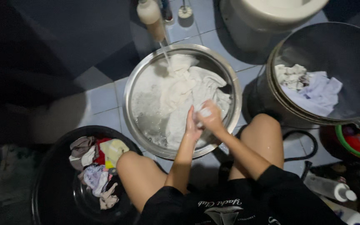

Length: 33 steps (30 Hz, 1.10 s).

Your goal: The person washes white clothes by hand in a basin of water, scrubbing them individually and moving them into a bucket.

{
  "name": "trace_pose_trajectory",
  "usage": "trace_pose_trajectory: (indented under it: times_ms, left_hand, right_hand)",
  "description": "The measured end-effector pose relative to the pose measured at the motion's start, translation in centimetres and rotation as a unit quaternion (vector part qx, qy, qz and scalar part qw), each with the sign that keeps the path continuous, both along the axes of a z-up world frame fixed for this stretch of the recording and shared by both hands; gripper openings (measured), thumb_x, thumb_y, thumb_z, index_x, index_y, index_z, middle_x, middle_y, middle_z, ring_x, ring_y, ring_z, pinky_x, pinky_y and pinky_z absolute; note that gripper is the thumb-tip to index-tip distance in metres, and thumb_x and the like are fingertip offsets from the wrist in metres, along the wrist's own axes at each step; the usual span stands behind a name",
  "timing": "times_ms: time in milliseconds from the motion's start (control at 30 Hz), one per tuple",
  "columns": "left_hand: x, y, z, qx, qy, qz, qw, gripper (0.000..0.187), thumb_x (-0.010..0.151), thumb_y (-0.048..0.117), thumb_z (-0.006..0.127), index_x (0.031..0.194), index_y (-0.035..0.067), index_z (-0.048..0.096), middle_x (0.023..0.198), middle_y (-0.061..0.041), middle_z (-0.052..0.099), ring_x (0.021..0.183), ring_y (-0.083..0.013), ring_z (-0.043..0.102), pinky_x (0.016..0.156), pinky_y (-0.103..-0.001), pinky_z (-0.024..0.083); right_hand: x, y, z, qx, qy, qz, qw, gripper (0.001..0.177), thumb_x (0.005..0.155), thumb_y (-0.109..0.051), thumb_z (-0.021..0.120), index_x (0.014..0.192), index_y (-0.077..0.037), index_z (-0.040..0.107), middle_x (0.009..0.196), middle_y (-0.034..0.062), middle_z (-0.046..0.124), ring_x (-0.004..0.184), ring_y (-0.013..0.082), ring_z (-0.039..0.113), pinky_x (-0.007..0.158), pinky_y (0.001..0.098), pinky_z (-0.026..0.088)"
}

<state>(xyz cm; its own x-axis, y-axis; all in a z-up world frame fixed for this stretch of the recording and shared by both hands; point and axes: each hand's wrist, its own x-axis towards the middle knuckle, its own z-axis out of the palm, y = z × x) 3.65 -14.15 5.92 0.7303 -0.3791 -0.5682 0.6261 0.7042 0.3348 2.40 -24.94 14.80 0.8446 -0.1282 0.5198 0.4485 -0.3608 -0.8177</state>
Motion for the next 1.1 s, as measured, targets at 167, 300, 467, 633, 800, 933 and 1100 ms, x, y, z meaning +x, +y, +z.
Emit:
trace_pose_trajectory:
  times_ms: [167,300,467,633,800,933,1100]
  left_hand:
    - [2.2,-2.0,0.9,-0.033,-0.24,-0.135,0.961,0.058,0.108,0.057,0.053,0.145,0.013,0.058,0.139,-0.01,0.057,0.122,-0.024,0.056,0.105,-0.049,0.047]
    - [1.0,-3.6,-2.5,0.319,-0.263,-0.161,0.896,0.053,0.099,0.048,0.065,0.136,0.01,0.069,0.138,-0.024,0.066,0.125,-0.0361,0.06,0.099,-0.055,0.052]
    - [-4.9,-2.7,-3.3,0.765,-0.365,-0.316,0.426,0.092,0.063,0.03,0.089,0.147,0.029,0.051,0.165,-0.018,0.022,0.145,-0.0435,0.021,0.108,-0.051,0.032]
    - [-3.8,-0.3,-7.7,0.834,-0.398,-0.237,0.301,0.083,0.067,0.015,0.084,0.142,0.036,0.056,0.149,-0.012,0.042,0.137,-0.0364,0.039,0.107,-0.056,0.032]
    - [0.3,6.0,-8.7,0.744,-0.376,-0.197,0.516,0.054,0.077,0.009,0.072,0.129,0.021,0.066,0.127,-0.012,0.063,0.124,-0.0338,0.057,0.109,-0.043,0.044]
    - [4.4,12.6,-8.2,0.627,-0.337,0.04,0.701,0.036,0.074,0.002,0.061,0.109,0.007,0.068,0.111,-0.016,0.073,0.11,-0.0294,0.067,0.1,-0.041,0.049]
    - [7.1,19.8,-5.6,0.466,-0.203,0.289,0.811,0.042,0.076,-0.003,0.053,0.115,0.004,0.069,0.113,-0.011,0.064,0.107,-0.0241,0.06,0.096,-0.035,0.048]
  right_hand:
    - [-0.2,-16.2,5.8,-0.131,-0.012,-0.264,0.956,0.046,0.079,-0.017,0.082,0.11,0.006,0.056,0.1,0.0155,0.064,0.089,0.0251,0.063,0.081,0.0396,0.053]
    - [-0.7,-27.3,11.9,-0.11,-0.112,-0.356,0.921,0.05,0.097,-0.018,0.081,0.132,-0.002,0.049,0.135,0.0153,0.053,0.13,0.0284,0.054,0.116,0.0535,0.043]
    - [-1.5,-29.4,14.6,-0.351,0.027,-0.412,0.84,0.065,0.08,-0.022,0.085,0.139,-0.01,0.06,0.142,0.0362,0.037,0.135,0.0615,0.027,0.103,0.0804,0.021]
    - [0.3,-18.9,8.6,-0.306,-0.049,-0.301,0.902,0.06,0.095,-0.017,0.074,0.146,0.007,0.053,0.157,0.0351,0.041,0.149,0.0528,0.034,0.125,0.0632,0.02]
    - [1.3,-8.7,2.1,-0.252,0.076,-0.061,0.963,0.035,0.086,-0.019,0.073,0.119,-0.005,0.068,0.122,0.0208,0.064,0.118,0.0415,0.059,0.104,0.0512,0.044]
    - [4.2,-7.4,-9.3,-0.395,0.357,-0.015,0.846,0.054,0.083,-0.038,0.078,0.123,-0.003,0.065,0.13,0.027,0.057,0.122,0.0469,0.054,0.102,0.0529,0.047]
    - [4.3,-7.0,-13.3,-0.403,0.487,-0.003,0.775,0.075,0.076,-0.043,0.081,0.137,-0.004,0.058,0.141,0.0274,0.053,0.132,0.0478,0.051,0.106,0.055,0.048]
